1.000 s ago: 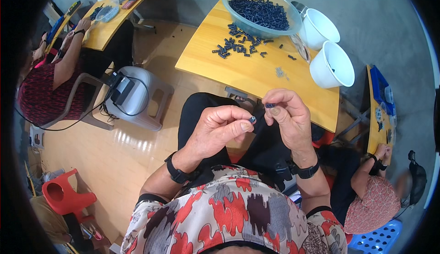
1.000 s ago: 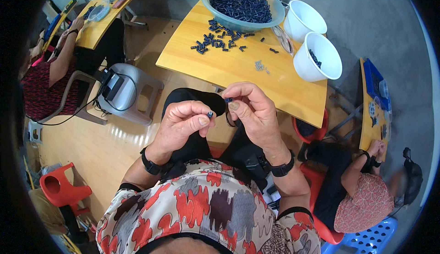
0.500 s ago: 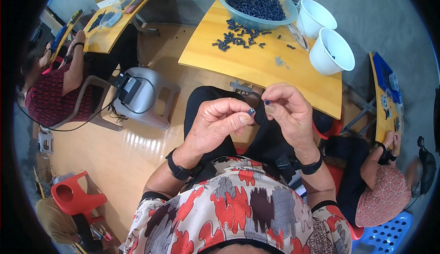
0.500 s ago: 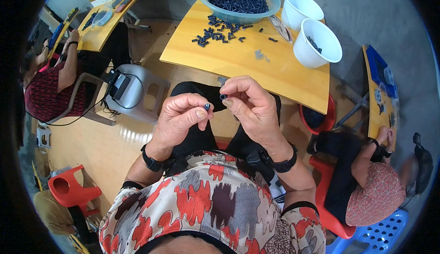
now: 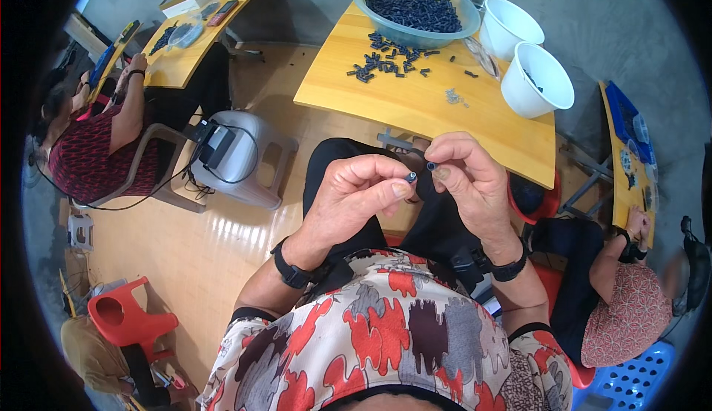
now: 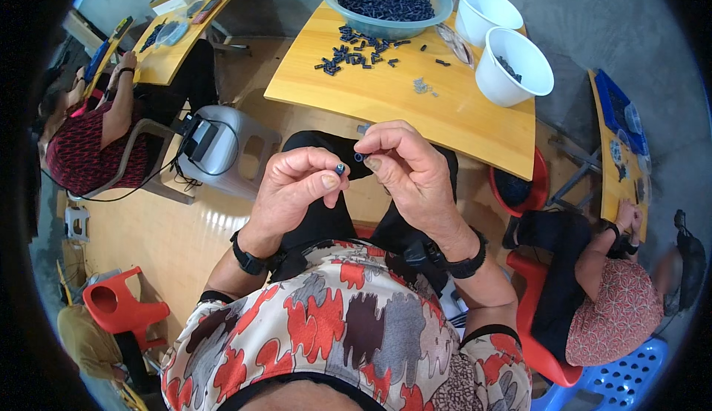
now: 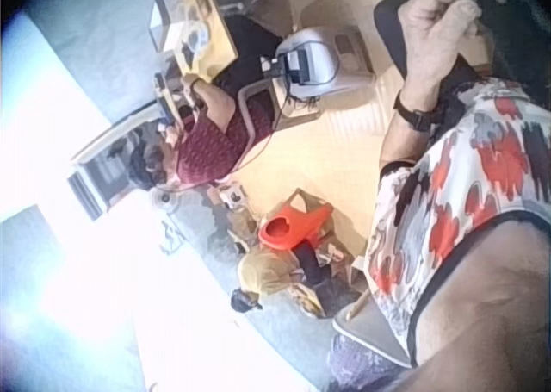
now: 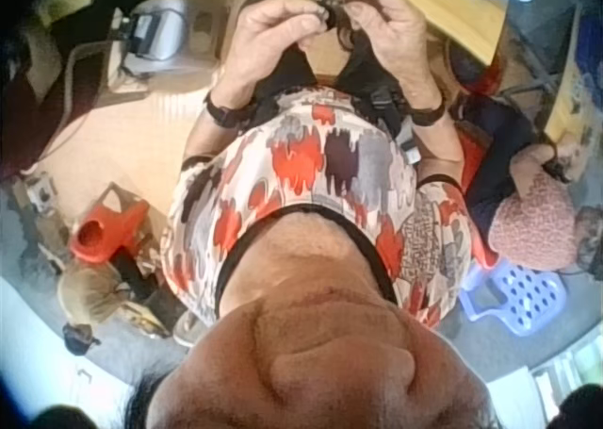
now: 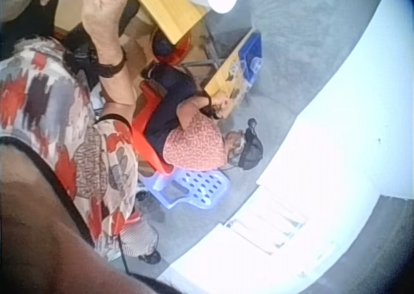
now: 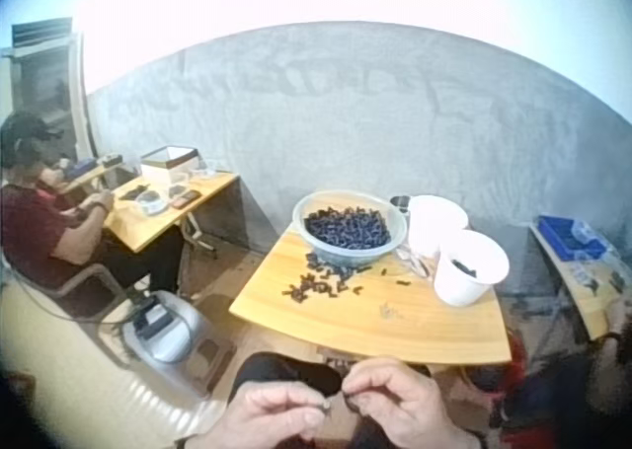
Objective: Assembling small blue and grey plastic components by hand in a workshop environment.
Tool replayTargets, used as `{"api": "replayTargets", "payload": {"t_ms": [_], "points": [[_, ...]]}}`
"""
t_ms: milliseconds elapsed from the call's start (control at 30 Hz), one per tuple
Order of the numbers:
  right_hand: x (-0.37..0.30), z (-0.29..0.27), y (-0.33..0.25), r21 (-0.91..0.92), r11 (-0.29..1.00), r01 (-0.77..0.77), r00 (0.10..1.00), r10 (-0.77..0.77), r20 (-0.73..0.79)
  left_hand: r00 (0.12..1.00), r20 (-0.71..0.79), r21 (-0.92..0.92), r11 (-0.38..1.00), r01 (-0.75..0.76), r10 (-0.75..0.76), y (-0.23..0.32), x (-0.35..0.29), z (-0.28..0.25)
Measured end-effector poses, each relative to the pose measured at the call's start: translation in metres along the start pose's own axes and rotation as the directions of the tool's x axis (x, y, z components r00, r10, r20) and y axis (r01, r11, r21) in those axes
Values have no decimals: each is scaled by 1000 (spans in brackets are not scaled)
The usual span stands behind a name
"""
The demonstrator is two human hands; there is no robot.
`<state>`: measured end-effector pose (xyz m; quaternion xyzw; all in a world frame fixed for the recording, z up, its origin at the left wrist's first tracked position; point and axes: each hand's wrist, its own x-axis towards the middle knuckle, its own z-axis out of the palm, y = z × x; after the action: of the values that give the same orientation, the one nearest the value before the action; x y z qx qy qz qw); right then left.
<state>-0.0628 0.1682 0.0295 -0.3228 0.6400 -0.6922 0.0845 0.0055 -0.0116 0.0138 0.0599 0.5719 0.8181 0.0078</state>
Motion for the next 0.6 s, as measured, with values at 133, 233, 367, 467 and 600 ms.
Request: {"api": "replayTargets", "payload": {"t_ms": [133, 233, 367, 467, 600], "points": [[0, 1, -5, 40, 994, -104, 994, 104, 21, 1000, 0, 0, 1000, -10, 10, 3, -1, 1], [2, 2, -6, -50, 998, -41, 999, 43, 23, 1000, 3, 16, 1000, -22, 22, 5, -1, 1], [4, 4, -11, -141, 989, 33, 999, -28, 39, 1000, 0, 29, 999, -22, 22, 6, -3, -2], [6, 4, -13, -207, 976, 69, 996, -56, 68, 1000, -1, 33, 999, -26, 26, 6, -5, -3], [6, 5, -17, -252, 962, 106, 991, -81, 111, 1000, -1, 34, 999, -11, 11, 8, -7, -3]]}}
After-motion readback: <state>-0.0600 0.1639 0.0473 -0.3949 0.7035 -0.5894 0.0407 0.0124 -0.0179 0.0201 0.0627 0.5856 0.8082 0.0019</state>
